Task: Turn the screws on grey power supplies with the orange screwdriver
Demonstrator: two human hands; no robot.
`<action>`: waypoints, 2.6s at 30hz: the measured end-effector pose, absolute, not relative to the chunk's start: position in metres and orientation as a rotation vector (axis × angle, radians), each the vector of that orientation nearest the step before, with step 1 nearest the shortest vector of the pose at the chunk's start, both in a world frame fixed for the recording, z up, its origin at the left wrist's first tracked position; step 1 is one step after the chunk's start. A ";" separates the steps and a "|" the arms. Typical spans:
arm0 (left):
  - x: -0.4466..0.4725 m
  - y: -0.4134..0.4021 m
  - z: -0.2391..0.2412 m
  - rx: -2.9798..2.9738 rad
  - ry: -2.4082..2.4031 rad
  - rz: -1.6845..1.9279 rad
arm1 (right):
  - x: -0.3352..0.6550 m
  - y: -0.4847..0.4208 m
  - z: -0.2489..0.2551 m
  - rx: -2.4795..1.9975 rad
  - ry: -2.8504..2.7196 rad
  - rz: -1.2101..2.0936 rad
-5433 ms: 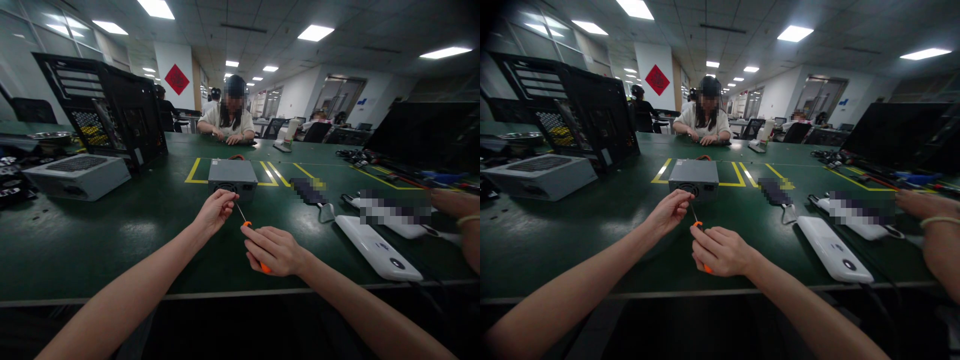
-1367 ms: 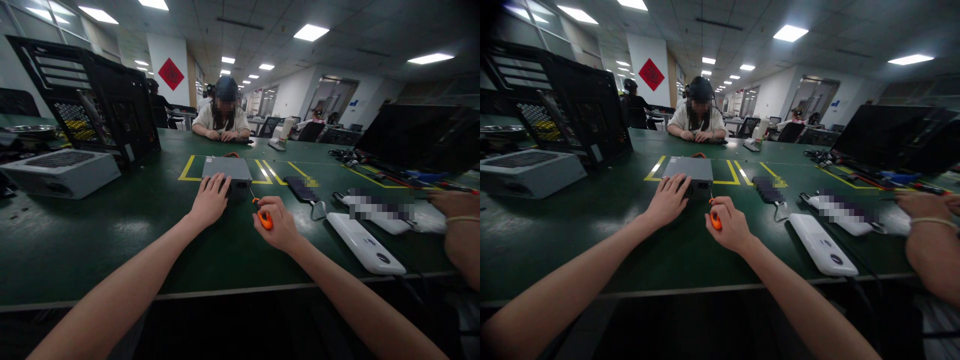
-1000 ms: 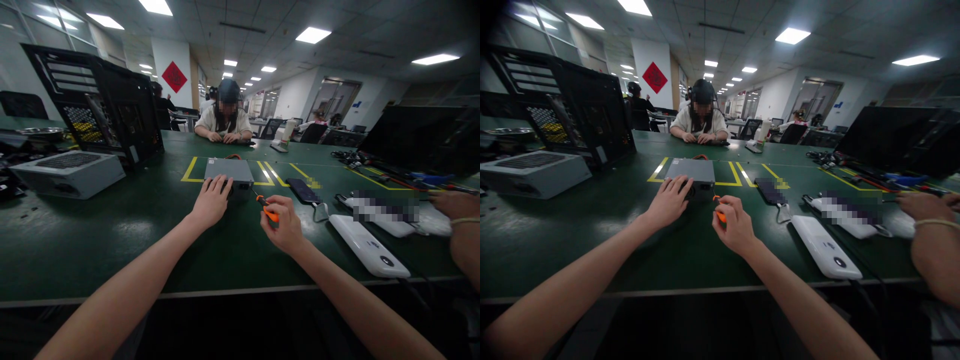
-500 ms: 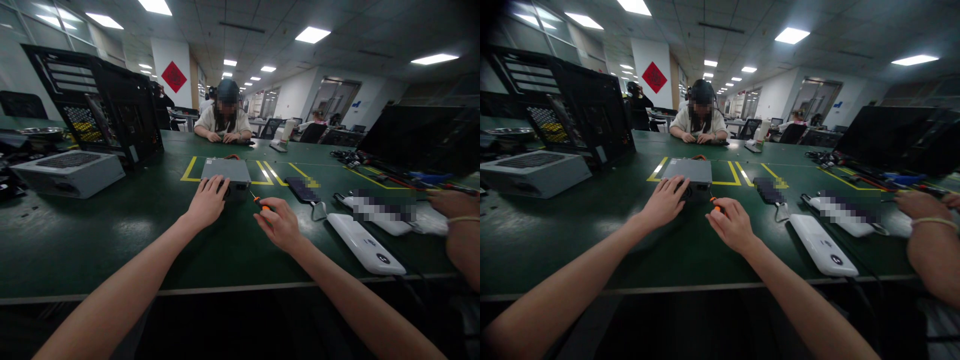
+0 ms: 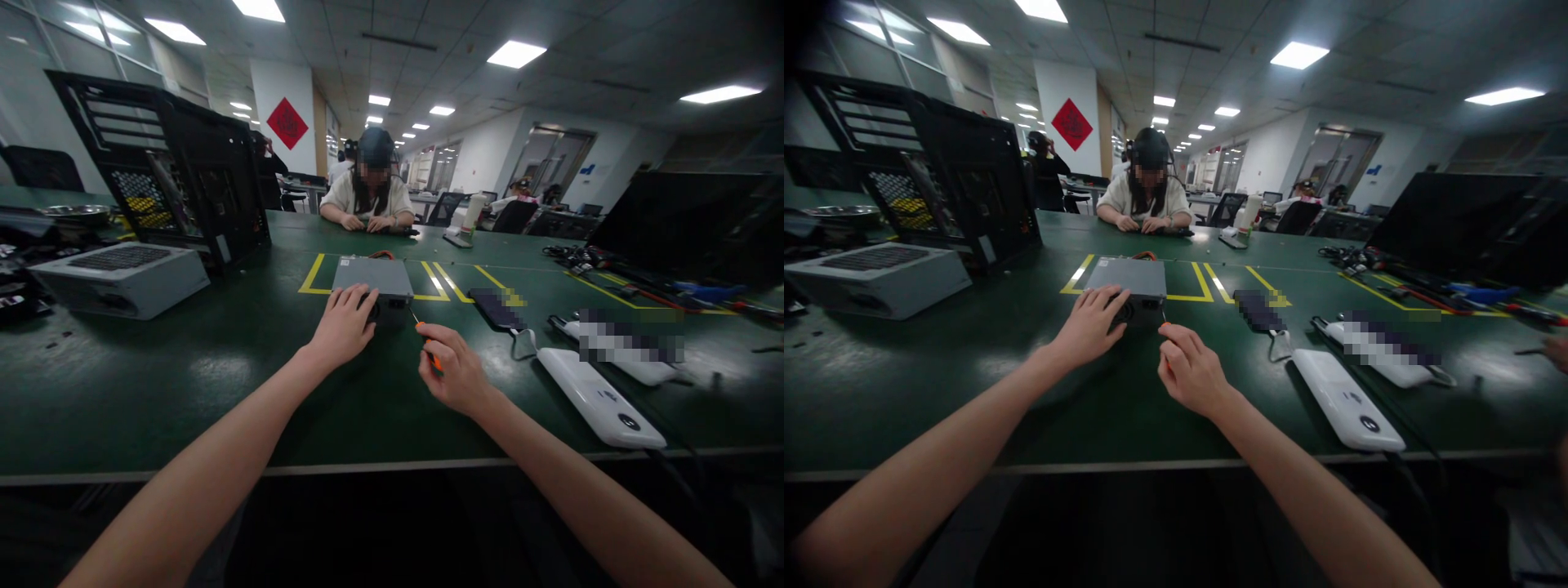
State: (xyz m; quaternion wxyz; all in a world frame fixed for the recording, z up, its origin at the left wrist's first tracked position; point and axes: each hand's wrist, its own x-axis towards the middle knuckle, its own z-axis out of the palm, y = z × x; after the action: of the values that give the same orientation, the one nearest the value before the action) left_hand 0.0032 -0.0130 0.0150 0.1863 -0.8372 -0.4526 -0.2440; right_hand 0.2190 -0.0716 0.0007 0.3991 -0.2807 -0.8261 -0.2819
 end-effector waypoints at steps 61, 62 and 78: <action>0.006 -0.009 0.004 -2.332 -1.275 -0.805 | 0.225 -0.068 0.001 -0.728 -1.963 -0.758; 0.006 -0.009 0.004 -2.331 -1.276 -0.804 | 0.225 -0.068 0.001 -0.703 -2.010 -0.767; 0.007 -0.009 0.002 -2.346 -1.285 -0.825 | 0.224 -0.069 -0.001 -0.774 -1.938 -0.612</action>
State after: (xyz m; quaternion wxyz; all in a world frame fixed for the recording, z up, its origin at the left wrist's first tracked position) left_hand 0.0072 -0.0093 0.0018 0.1703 -0.8260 -0.4522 -0.2903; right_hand 0.2243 -0.0687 -0.0008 0.4649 -0.3150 -0.7890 -0.2491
